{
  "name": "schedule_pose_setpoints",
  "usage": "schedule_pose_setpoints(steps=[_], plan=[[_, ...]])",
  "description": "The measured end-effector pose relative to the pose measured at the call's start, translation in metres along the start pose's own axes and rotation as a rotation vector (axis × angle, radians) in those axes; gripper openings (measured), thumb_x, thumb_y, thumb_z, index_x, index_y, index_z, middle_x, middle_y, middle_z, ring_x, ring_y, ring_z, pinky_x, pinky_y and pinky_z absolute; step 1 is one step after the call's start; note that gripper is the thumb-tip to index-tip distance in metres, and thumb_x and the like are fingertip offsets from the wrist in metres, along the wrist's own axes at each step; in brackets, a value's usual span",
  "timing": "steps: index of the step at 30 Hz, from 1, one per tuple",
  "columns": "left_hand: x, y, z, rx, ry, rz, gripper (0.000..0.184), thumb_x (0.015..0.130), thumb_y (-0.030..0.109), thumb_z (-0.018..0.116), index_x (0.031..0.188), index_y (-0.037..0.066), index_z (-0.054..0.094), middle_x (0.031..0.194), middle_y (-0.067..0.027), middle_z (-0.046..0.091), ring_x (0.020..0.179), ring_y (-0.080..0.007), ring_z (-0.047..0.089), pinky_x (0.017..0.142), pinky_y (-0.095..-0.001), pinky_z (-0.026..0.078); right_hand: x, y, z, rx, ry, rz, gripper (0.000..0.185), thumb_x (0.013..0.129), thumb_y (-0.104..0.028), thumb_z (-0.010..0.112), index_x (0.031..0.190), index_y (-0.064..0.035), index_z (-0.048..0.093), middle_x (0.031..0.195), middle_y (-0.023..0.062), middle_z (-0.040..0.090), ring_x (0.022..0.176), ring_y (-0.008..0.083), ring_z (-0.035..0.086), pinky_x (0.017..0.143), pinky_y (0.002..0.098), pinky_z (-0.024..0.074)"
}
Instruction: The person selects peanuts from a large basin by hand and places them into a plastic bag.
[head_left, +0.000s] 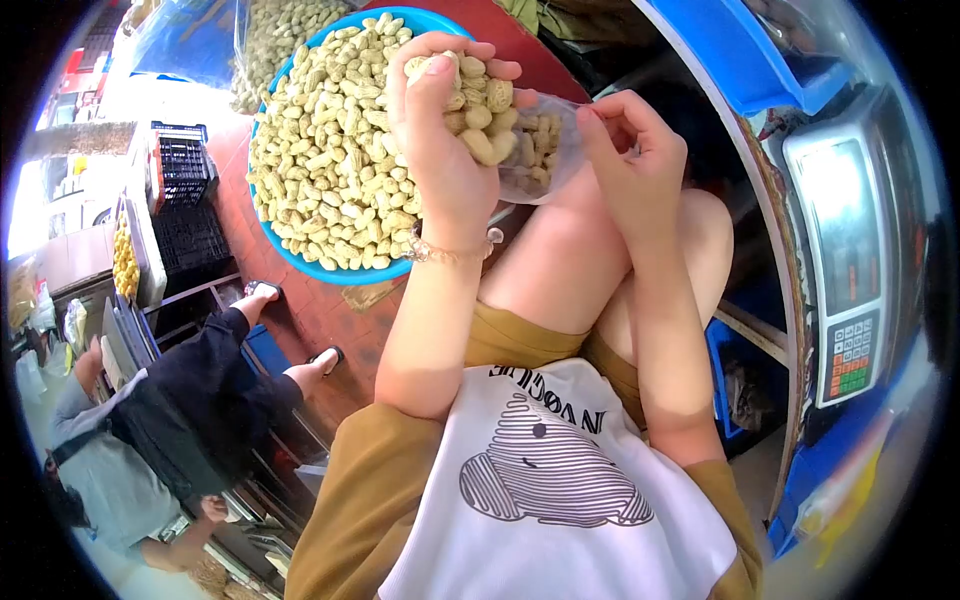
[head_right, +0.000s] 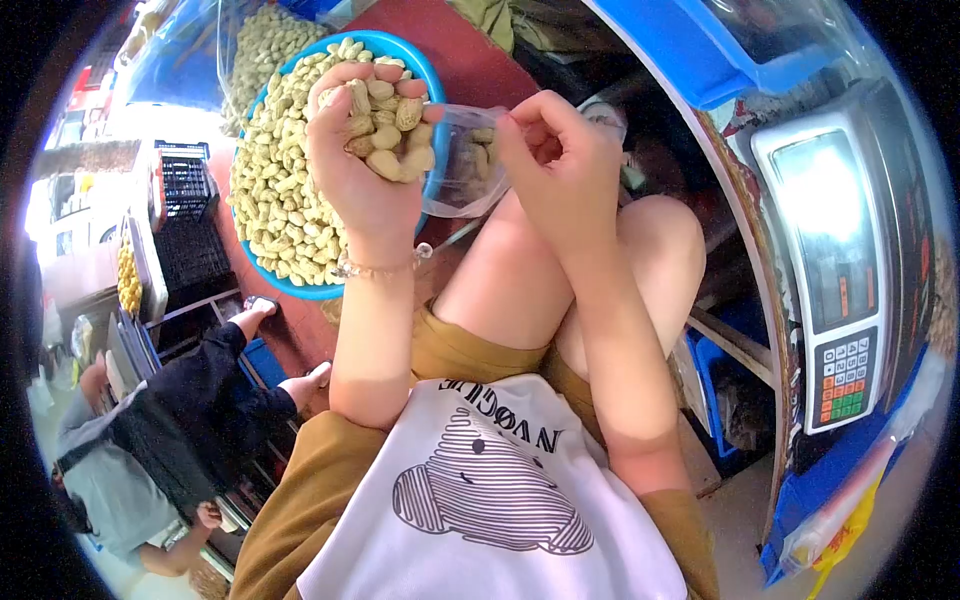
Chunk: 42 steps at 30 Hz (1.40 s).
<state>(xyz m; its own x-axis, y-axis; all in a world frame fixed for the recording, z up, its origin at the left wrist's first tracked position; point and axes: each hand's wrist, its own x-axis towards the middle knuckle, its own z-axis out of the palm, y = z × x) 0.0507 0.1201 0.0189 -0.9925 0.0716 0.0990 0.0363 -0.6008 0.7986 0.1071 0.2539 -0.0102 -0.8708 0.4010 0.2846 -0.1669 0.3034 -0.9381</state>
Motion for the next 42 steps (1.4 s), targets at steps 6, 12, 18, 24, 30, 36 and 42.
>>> schedule_pose_setpoints(steps=[6,12,18,24,30,36,42], plan=[[0.003,-0.009,-0.009,0.017,-0.018,0.046,0.023,0.09,0.022,0.047,0.105,0.005,0.054,0.097,-0.0118,0.061,0.089,-0.0254,0.063,0.081,-0.0446,0.055,-0.001,-0.003,0.002,0.064,-0.056,0.061,0.011,0.086,-0.007,0.067,0.08,-0.0003,0.061,0.065,-0.0035,0.056,0.06,0.001,0.048,0.055,0.0173,0.0374],[0.002,-0.014,-0.017,0.077,-0.082,0.052,0.019,0.09,0.019,0.048,0.101,0.005,0.053,0.099,-0.0127,0.059,0.089,-0.0252,0.059,0.089,-0.0447,0.05,0.001,0.003,0.005,0.091,-0.033,0.044,0.017,0.085,-0.01,0.067,0.074,-0.0011,0.059,0.059,-0.0019,0.056,0.055,0.0015,0.049,0.05,0.0183,0.038],[0.003,-0.016,-0.015,0.095,-0.13,0.05,0.02,0.09,0.018,0.045,0.099,0.003,0.053,0.099,-0.0135,0.059,0.09,-0.0236,0.058,0.09,-0.0379,0.048,0.001,0.001,0.006,0.087,-0.023,0.065,0.017,0.085,-0.011,0.068,0.074,-0.0011,0.058,0.059,-0.0022,0.055,0.056,0.0012,0.048,0.051,0.0185,0.0377],[0.002,-0.02,-0.013,0.159,-0.12,0.096,0.018,0.089,0.012,0.043,0.085,-0.002,0.054,0.096,-0.0171,0.061,0.09,-0.0258,0.059,0.089,-0.0375,0.047,0.001,0.009,0.005,0.011,-0.02,0.078,0.014,0.086,-0.01,0.068,0.079,-0.0004,0.06,0.061,-0.0032,0.052,0.059,0.001,0.046,0.052,0.0198,0.0377],[-0.005,-0.012,-0.007,0.269,-0.137,0.116,0.019,0.086,0.011,0.05,0.078,-0.003,0.061,0.092,-0.0118,0.067,0.086,-0.0161,0.06,0.082,-0.0274,0.046,0.002,0.009,0.004,0.06,-0.053,0.105,0.013,0.09,-0.009,0.066,0.08,-0.0013,0.061,0.067,-0.0059,0.052,0.061,0.0001,0.045,0.055,0.0166,0.0351],[-0.007,-0.03,-0.012,0.333,-0.205,0.178,0.012,0.088,0.007,0.056,0.091,-0.003,0.061,0.087,-0.0062,0.065,0.085,-0.0099,0.06,0.079,-0.0253,0.049,0.002,0.009,0.001,0.028,-0.079,0.096,0.015,0.091,-0.014,0.067,0.082,-0.0033,0.061,0.068,-0.0044,0.055,0.062,0.0017,0.048,0.056,0.0171,0.036],[-0.042,0.027,-0.002,0.733,-0.453,0.334,0.009,0.082,0.005,0.059,0.09,-0.001,0.06,0.091,-0.0133,0.062,0.084,-0.0268,0.06,0.077,-0.035,0.049,0.001,0.013,0.002,0.092,-0.065,0.075,0.015,0.092,-0.015,0.066,0.085,-0.0028,0.062,0.072,-0.0049,0.057,0.066,0.0009,0.05,0.058,0.0169,0.0358]])
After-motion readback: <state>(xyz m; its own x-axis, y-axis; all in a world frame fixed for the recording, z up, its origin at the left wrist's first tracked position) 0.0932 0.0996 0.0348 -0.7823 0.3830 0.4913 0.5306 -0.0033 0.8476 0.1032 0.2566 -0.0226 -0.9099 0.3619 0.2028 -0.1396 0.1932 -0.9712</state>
